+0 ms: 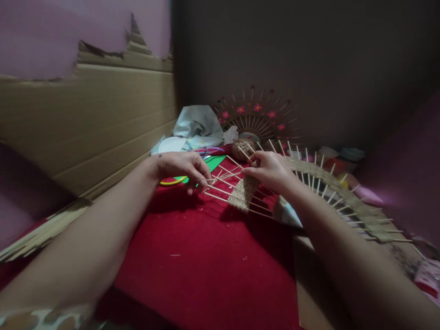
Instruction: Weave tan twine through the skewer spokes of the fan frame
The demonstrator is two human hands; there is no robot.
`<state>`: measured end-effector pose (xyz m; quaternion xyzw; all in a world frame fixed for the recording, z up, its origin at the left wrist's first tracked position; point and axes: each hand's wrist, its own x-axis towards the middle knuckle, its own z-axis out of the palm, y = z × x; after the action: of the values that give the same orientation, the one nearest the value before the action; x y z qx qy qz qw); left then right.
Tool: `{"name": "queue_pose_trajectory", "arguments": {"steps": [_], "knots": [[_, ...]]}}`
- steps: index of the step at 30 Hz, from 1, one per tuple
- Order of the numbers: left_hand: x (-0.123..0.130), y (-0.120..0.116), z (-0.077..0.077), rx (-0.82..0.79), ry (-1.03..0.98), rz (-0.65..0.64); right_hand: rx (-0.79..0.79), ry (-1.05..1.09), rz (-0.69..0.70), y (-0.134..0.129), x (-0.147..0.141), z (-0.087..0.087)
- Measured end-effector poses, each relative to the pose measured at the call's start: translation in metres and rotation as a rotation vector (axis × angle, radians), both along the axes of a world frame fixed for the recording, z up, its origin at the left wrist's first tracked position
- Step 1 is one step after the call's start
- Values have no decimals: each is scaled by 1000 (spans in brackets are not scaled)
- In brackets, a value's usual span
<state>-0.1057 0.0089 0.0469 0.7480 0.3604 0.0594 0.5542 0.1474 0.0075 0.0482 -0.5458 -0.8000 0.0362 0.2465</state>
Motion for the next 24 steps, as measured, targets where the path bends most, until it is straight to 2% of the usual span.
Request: {"name": "queue_pose_trajectory", "arguments": {"steps": [5,9,12,17,24], "knots": [[5,-5,5,19,1,-83,61,-34,-27,2,0,-2],[9,-15,11,-32,-2,-71,79,-48,-38,2,-1,-2],[10,-15,9,-74,-14,-84,80,-40,-43,0,-1,-1],[7,-4,-6,-123,-64,-142,79,15,-17,-1,0,-1],[10,9,-35,-180,-135,-124,78,77,-37,-3,1,6]]}}
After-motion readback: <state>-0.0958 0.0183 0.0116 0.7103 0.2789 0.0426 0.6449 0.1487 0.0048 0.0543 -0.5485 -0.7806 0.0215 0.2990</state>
